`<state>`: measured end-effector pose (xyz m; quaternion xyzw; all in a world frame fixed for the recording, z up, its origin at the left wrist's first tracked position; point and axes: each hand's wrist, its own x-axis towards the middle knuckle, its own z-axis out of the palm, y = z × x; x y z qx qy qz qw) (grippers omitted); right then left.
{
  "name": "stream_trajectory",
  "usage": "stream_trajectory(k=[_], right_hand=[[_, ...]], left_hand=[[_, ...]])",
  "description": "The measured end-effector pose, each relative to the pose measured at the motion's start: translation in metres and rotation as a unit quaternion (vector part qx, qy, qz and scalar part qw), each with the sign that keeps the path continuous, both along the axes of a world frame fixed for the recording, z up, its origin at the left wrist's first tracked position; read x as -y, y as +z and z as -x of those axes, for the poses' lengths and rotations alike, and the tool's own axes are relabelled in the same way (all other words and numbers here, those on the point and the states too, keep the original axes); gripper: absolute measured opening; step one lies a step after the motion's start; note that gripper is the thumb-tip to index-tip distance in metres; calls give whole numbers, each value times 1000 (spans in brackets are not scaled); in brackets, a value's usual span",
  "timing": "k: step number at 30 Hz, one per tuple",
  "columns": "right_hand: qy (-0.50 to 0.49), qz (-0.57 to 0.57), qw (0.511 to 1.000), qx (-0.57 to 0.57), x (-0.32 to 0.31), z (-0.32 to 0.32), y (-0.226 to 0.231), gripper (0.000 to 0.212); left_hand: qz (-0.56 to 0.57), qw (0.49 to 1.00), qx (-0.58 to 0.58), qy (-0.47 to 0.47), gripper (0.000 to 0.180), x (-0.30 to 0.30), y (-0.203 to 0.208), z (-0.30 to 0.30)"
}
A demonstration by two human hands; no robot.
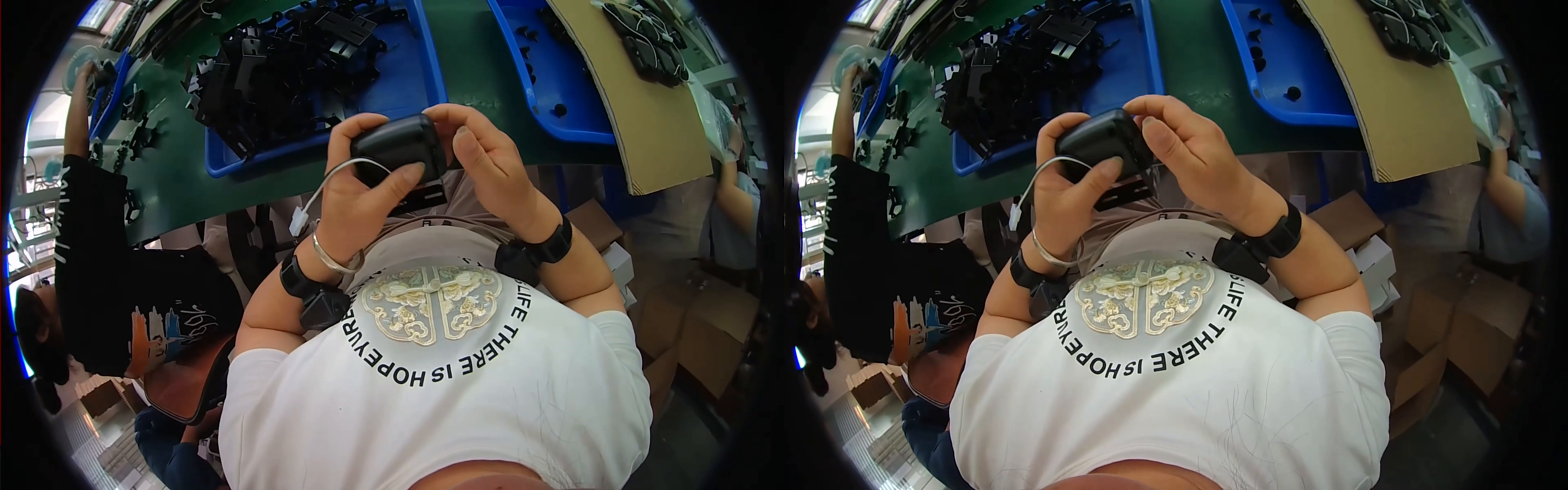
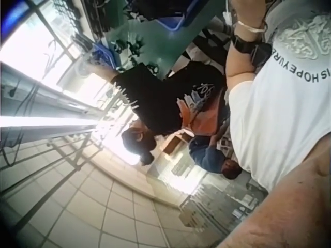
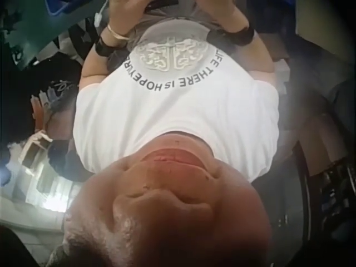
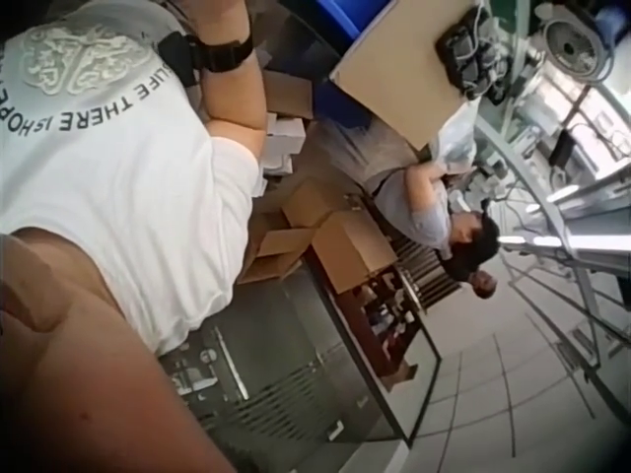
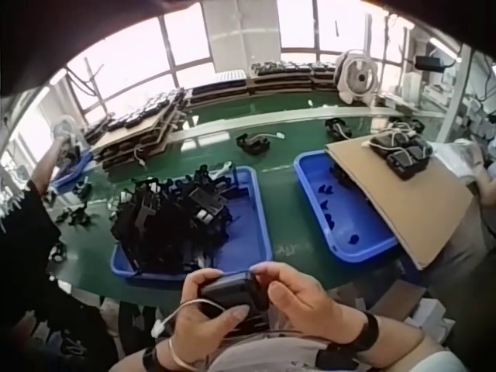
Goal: The person picks up a black housing and a bracket, fits the bracket onto the housing, and inserts a small black piece from a blue tray into the side by hand. After pressing the piece into place, the person sets the assembled unit onto a cardboard sheet and reaches for another housing.
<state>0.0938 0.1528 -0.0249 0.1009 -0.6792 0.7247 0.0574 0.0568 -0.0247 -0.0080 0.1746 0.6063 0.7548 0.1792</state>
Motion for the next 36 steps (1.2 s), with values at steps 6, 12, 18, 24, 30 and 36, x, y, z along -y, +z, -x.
stream_trajectory(k=[6, 12, 18, 24, 30, 36], right_hand=[[-33, -113, 993, -25, 7, -3, 1, 35], [-8, -26, 999, -27, 5, 0, -4, 37], [-28, -88, 995, 30, 6, -3, 4, 37], [3, 1, 1000, 13, 9, -4, -2, 36], [-21, -62, 998, 18, 9, -4, -1, 37], [-21, -55, 997, 40, 7, -3, 2, 41]], left_hand=[[15, 1000, -19, 4, 54, 0, -1, 1], [16, 1000, 11, -19, 52, -1, 1, 4], [17, 1000, -4, -4, 52, -1, -4, -1], [-19, 998, 62, -11, 51, 2, 1, 5], [44, 998, -22, -25, 52, 5, -2, 5], [81, 993, -81, -31, 52, 4, -6, 9]])
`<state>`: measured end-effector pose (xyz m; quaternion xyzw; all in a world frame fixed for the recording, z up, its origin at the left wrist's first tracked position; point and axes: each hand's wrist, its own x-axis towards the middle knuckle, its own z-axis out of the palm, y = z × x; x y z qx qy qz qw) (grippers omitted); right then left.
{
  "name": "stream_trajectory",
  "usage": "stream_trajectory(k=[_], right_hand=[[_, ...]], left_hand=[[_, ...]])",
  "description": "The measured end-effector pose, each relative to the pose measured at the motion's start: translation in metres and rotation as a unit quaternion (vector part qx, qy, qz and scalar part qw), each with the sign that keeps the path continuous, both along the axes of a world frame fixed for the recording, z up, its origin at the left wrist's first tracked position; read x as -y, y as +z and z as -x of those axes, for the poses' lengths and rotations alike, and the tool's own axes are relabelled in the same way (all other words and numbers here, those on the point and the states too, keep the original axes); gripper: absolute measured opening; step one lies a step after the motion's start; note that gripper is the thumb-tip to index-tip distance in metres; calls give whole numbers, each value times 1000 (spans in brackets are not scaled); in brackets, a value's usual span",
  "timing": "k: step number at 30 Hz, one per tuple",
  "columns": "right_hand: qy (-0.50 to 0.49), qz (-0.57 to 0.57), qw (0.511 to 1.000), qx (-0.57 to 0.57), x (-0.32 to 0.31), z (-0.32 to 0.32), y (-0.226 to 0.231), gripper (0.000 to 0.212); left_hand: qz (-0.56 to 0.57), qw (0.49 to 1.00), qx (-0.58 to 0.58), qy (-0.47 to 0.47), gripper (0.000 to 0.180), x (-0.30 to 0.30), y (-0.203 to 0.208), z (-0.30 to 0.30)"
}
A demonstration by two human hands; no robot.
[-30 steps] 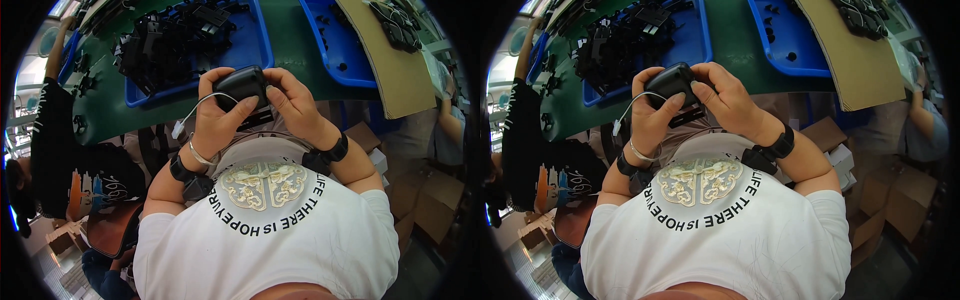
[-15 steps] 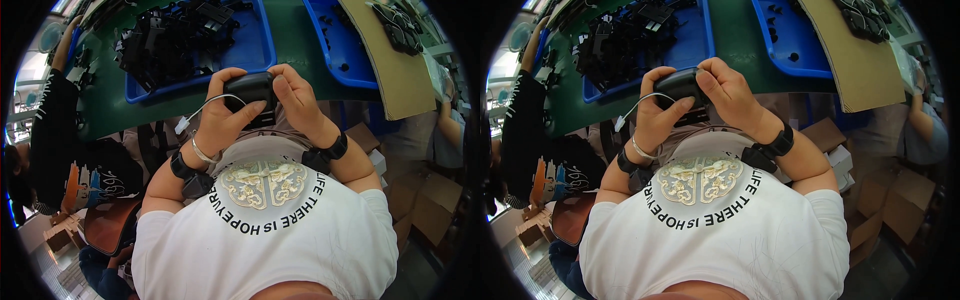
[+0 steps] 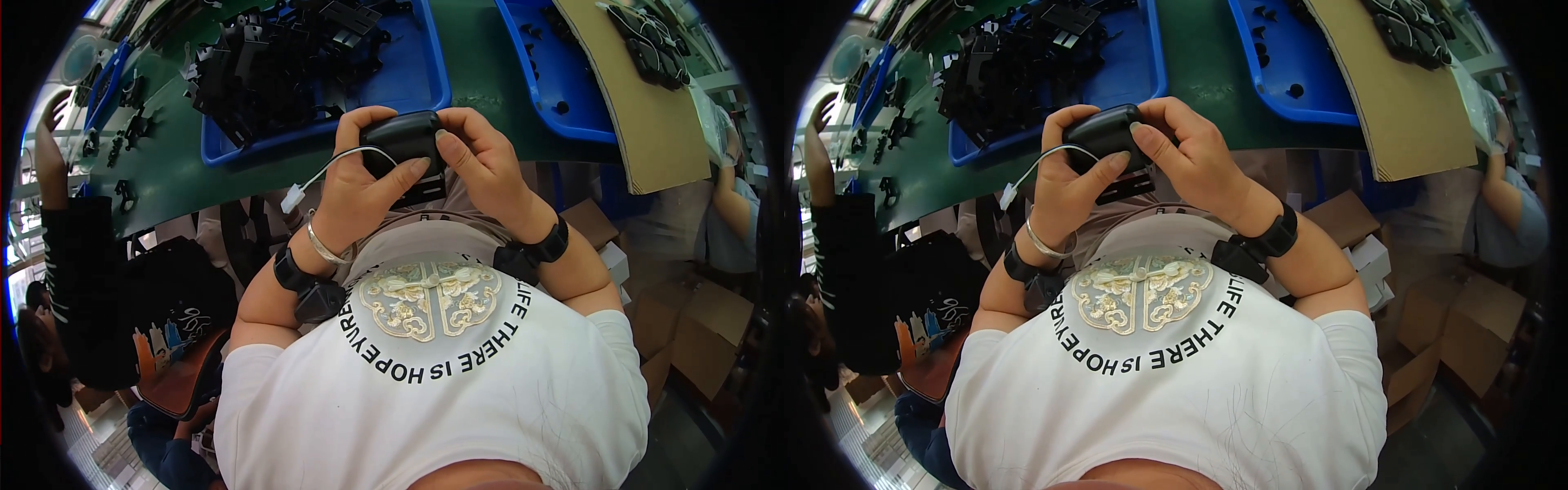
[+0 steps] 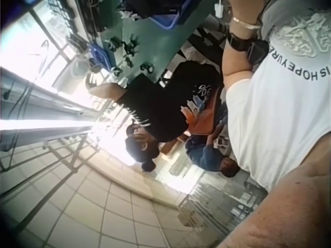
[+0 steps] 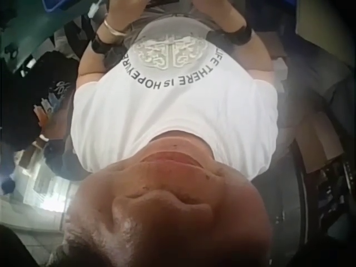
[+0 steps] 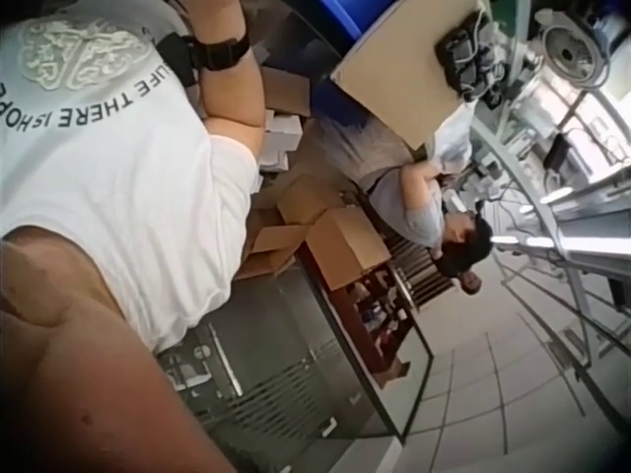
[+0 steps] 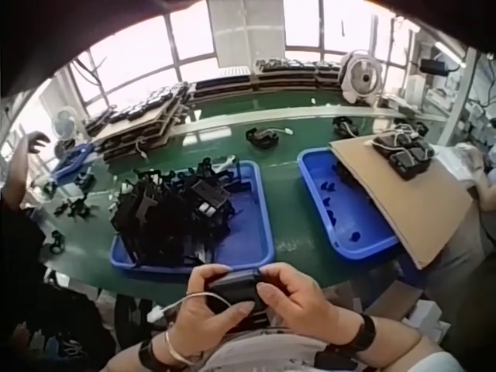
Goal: The person picks up a black housing and a bracket, fits the bracket onto the housing, and inserts a small black piece from a blue tray into the side by hand. After pressing the piece into place, the person sets the assembled unit onto a cardboard sheet and reaches for another housing.
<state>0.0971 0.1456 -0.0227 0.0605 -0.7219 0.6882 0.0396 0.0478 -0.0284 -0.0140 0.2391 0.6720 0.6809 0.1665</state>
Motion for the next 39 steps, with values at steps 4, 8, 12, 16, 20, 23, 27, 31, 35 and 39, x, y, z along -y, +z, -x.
stream_trajectory(k=[4, 8, 12, 16, 20, 23, 27, 31, 35, 39], right_hand=[[28, 66, 997, -37, -6, 1, -4, 38], [10, 3, 1000, -10, 0, 0, -1, 37], [21, -14, 1000, -15, -2, 1, -2, 34], [15, -12, 1000, -4, -1, -1, -1, 34], [9, 44, 999, 21, -9, 0, 0, 32], [29, 14, 999, 42, -11, 1, 5, 32], [30, -13, 999, 43, -12, -1, 13, 31], [31, -48, 997, 42, -20, -1, 23, 30], [84, -140, 987, 17, -30, 2, 33, 26], [98, -231, 968, -9, -59, 5, 56, 20]], left_hand=[[-88, 988, 125, 16, 52, -2, 9, -4], [-40, 995, 86, 5, 52, 3, -1, -3], [-89, 990, 106, 29, 54, -2, 6, -4], [-40, 993, 108, 20, 59, 0, 2, -7], [-69, 993, 67, -72, 65, 1, 3, 3], [-26, 995, 71, -70, 66, 6, 5, 0], [8, 996, 32, -77, 67, 6, 5, -3], [-25, 989, 88, -117, 69, 3, 19, 2], [-33, 972, 161, -171, 72, 1, 21, 1], [-43, 955, 200, -216, 74, -1, 13, 5]])
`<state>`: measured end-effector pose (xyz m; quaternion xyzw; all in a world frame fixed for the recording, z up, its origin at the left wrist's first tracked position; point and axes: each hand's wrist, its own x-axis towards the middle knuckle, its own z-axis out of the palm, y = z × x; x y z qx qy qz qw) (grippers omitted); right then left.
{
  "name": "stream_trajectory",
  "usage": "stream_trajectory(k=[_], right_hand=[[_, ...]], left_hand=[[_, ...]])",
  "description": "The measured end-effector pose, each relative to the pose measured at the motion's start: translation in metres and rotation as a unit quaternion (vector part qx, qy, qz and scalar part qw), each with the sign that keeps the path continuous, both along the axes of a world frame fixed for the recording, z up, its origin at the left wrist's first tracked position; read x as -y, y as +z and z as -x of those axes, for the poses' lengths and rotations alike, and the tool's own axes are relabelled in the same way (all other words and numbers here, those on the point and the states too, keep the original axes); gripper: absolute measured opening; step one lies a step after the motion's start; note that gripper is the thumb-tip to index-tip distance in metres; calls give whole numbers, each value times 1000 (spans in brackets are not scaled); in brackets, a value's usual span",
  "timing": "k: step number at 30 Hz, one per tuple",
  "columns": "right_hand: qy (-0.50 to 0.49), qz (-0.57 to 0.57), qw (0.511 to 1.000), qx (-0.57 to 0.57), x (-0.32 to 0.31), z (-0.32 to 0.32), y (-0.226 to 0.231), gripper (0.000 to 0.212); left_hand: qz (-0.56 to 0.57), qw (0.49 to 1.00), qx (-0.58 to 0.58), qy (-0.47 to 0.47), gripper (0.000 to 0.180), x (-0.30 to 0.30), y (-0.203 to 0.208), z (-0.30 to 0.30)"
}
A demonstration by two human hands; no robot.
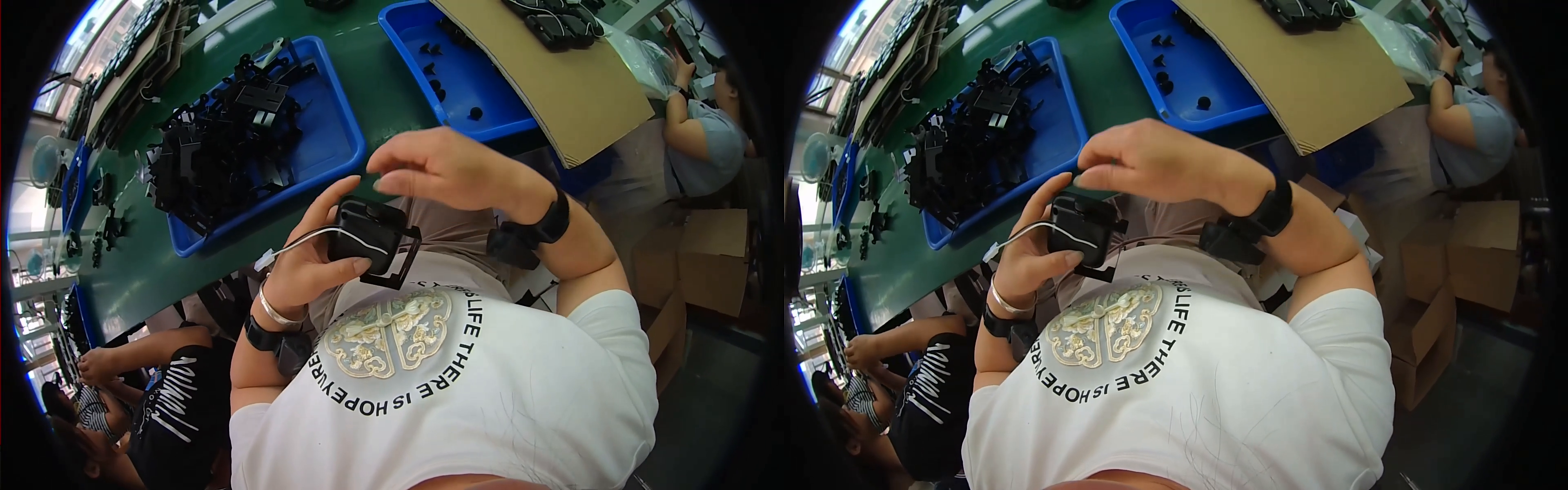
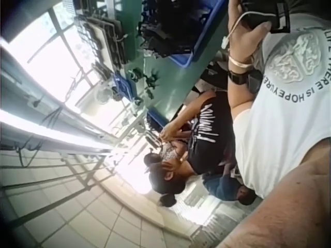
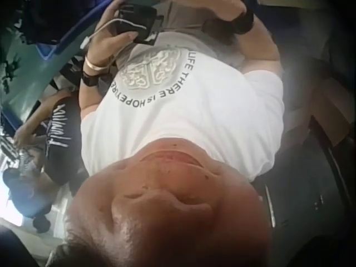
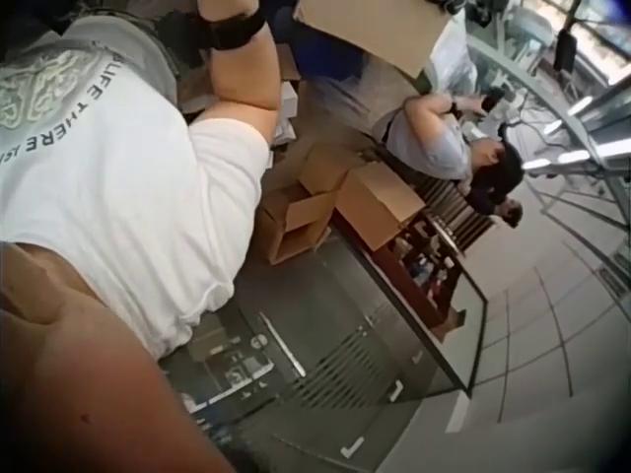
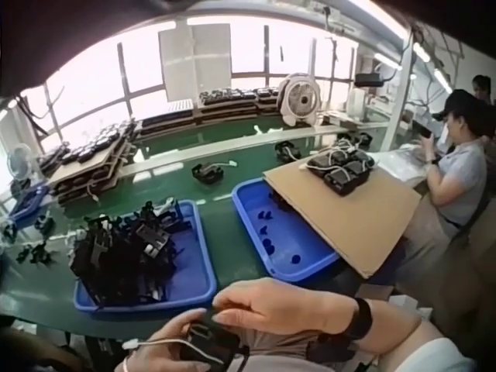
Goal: The person picks up a black housing and a bracket, fits the bracket onto the housing, and inserts a small black piece from a blue tray into the side by hand. After pressing the piece into place, the person sets the assembled unit onto a cardboard sheet and reaches for another housing.
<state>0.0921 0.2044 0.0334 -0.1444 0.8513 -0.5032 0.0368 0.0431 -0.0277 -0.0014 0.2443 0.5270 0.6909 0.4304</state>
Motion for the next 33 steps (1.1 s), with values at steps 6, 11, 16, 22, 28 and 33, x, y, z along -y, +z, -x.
stream_trajectory(k=[6, 11, 16, 22, 28, 33], right_hand=[[-149, -382, 899, -154, -91, -1, -6, 16], [-127, -454, 882, -4, -98, 14, -12, 17], [-127, -425, 895, -53, -105, 18, -22, 14], [-231, -13, 973, -10, -83, 7, 8, 9], [-143, 44, 976, -160, 4, -13, 11, 14], [-47, 79, 980, -177, 34, -21, 2, 18]], left_hand=[[-103, 976, 185, 43, 69, 6, -3, 0], [-177, 951, 253, -10, 58, 13, -14, 4], [-150, 959, 239, 28, 49, 15, -18, 0], [-115, 934, 269, 206, 40, 11, -2, 0], [-154, 946, 253, 131, 38, 24, -14, 6], [-153, 939, 278, 131, 35, 23, -13, 0]])
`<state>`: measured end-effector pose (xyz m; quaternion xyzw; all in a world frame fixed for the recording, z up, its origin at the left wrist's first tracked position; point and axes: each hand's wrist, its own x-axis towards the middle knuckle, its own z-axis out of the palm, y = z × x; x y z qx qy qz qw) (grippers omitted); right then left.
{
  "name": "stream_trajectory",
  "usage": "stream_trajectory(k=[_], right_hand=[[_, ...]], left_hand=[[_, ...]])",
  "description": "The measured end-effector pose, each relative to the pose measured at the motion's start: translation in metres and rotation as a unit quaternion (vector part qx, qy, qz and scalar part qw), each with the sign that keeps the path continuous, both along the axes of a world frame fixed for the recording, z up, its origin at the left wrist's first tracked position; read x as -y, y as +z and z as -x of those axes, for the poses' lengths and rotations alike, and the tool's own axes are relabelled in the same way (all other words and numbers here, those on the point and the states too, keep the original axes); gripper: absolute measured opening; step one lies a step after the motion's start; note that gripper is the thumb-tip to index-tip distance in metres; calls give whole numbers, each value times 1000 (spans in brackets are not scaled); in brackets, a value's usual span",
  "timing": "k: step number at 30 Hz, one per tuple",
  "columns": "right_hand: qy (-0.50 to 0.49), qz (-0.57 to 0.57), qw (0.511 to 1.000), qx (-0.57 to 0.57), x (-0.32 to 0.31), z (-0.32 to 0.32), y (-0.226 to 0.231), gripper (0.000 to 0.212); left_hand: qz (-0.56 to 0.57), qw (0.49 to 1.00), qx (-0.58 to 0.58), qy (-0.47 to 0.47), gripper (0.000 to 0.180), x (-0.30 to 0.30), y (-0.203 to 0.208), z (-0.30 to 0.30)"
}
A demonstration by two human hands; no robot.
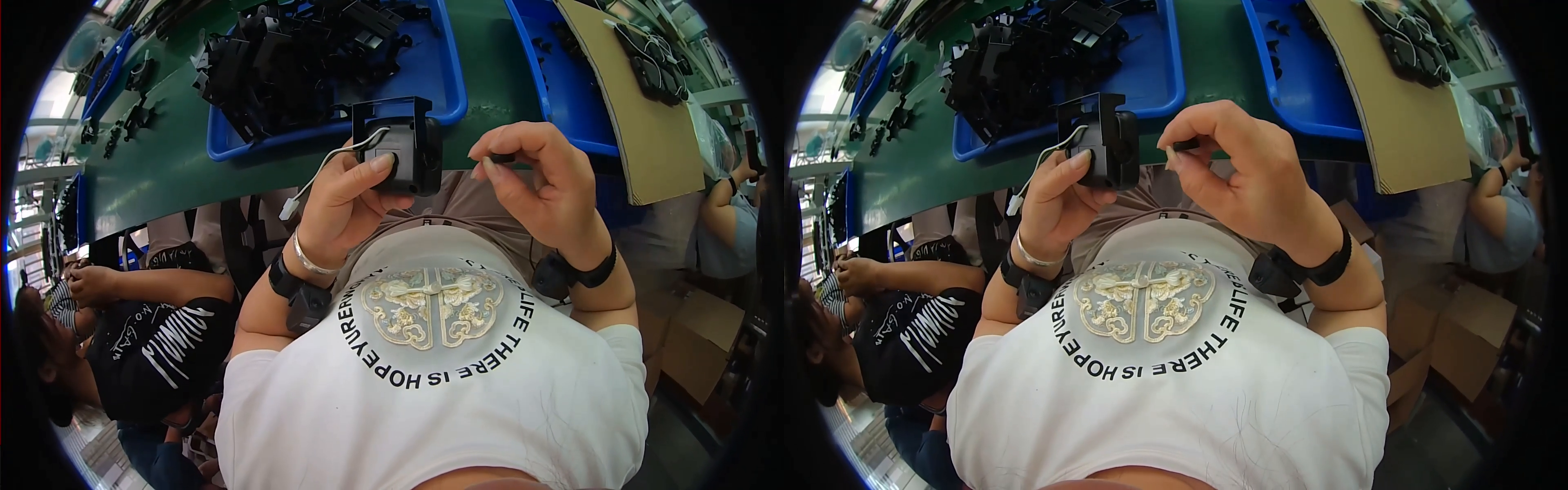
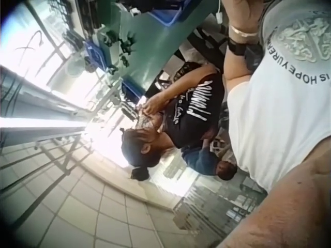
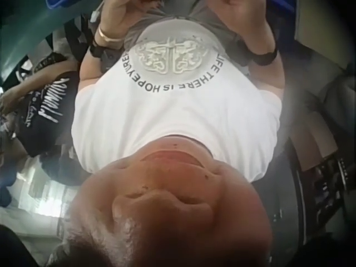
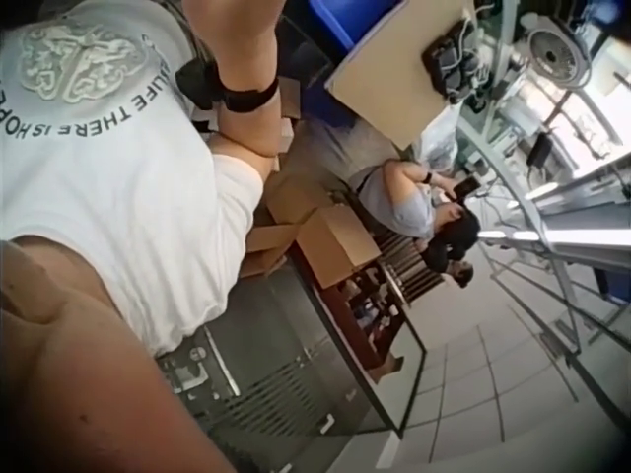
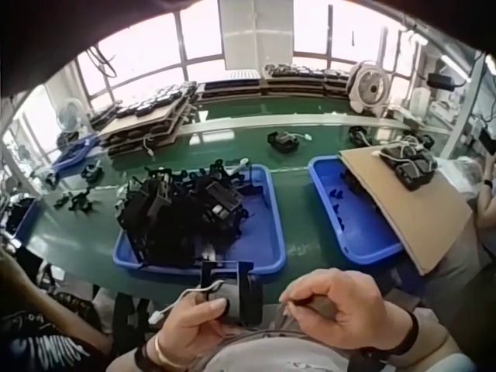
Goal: The person picks up a black housing and a bracket, fits the bracket onto the housing, and inserts a small black piece from a blue tray into the side by hand. After pressing the piece into place, the person sets the assembled unit onto a cardboard sheet and reaches for another housing.
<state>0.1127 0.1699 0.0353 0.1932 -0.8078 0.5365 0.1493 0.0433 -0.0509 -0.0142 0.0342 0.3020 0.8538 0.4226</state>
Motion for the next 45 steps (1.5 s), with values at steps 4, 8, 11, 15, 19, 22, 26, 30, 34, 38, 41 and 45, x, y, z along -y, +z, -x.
stream_trajectory(k=[4, 8, 11, 15, 19, 22, 26, 30, 34, 38, 41, 45], right_hand=[[29, 87, 988, 127, 7, 0, -5, 17], [-6, 13, 997, 76, 6, -2, -12, 16], [-34, -48, 998, 30, 2, -1, -14, 16], [-51, -106, 993, -19, -6, 8, -12, 17], [-65, -104, 992, -20, -12, 9, -15, 17], [-69, -22, 997, -9, -3, 9, -21, 18], [-54, 78, 995, -8, 6, 6, -26, 20], [-34, -39, 997, -51, 7, 8, -23, 21], [-41, -68, 994, -78, 11, 10, -25, 22], [-51, -57, 992, -97, 12, 12, -31, 22], [-45, -98, 984, -139, 12, 12, -32, 22], [-51, -105, 979, -166, 13, 12, -32, 20]], left_hand=[[21, 999, -4, 34, 33, -4, -1, -1], [31, 999, -5, 32, 33, -3, -4, -1], [26, 999, -7, 35, 33, -2, -6, -3], [30, 999, -4, 35, 33, -4, -6, 0], [32, 999, -5, 44, 34, -5, -6, -2], [39, 998, -8, 47, 34, -6, -6, -2], [54, 997, -12, 47, 35, -8, -6, -3], [52, 997, -19, 48, 35, -9, -5, -5], [51, 997, -12, 48, 36, -10, -3, -7], [62, 997, -22, 52, 38, -11, -1, -9], [79, 994, -48, 52, 40, -12, 1, -10], [84, 992, -74, 49, 43, -14, 4, -14]])
